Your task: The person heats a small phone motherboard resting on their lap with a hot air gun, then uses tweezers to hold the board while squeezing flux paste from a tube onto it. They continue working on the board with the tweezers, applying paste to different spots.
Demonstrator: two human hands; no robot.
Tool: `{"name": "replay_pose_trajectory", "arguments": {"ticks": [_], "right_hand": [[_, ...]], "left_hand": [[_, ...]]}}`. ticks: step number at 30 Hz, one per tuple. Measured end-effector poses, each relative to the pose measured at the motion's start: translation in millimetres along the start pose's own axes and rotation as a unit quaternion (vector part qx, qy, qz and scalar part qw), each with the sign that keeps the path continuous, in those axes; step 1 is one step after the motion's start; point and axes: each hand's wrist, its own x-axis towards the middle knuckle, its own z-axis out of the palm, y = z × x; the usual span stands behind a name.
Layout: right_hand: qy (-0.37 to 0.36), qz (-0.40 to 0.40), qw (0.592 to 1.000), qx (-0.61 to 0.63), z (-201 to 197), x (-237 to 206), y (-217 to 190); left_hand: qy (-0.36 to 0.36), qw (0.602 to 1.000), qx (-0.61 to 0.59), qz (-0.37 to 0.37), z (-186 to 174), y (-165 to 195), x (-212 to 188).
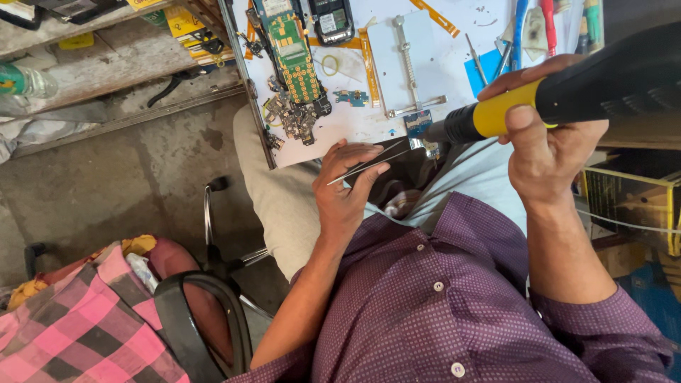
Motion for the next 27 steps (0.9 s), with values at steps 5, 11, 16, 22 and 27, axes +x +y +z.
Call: {"name": "replay_pose_trajectory", "arguments": {"ticks": [5, 11, 16, 22, 27], "right_hand": [[-0.003, -0.014, 1.0, 0.015, 4, -1, 4], [0.001, -0.016, 1.0, -0.004, 1, -2, 5], [0.005, -0.003, 1.0, 0.004, -3, -4, 1], [0.007, 0.004, 1.0, 0.006, -5, -5, -4], [0.006, 0.017, 1.0, 0.0, -6, -6, -3]], "left_hand": [[0.0, 1.0, 0.0, 0.004, 0, 1, 0], [-0.001, 1.0, -0.005, 0.002, 0, 0, 0], [-0.001, 1.0, -0.001, 0.004, 0, 0, 0], [0.0, 1.0, 0.002, 0.01, -1, 0, 1], [0.0, 1.0, 0.004, 0.009, 0, -1, 0]]}}
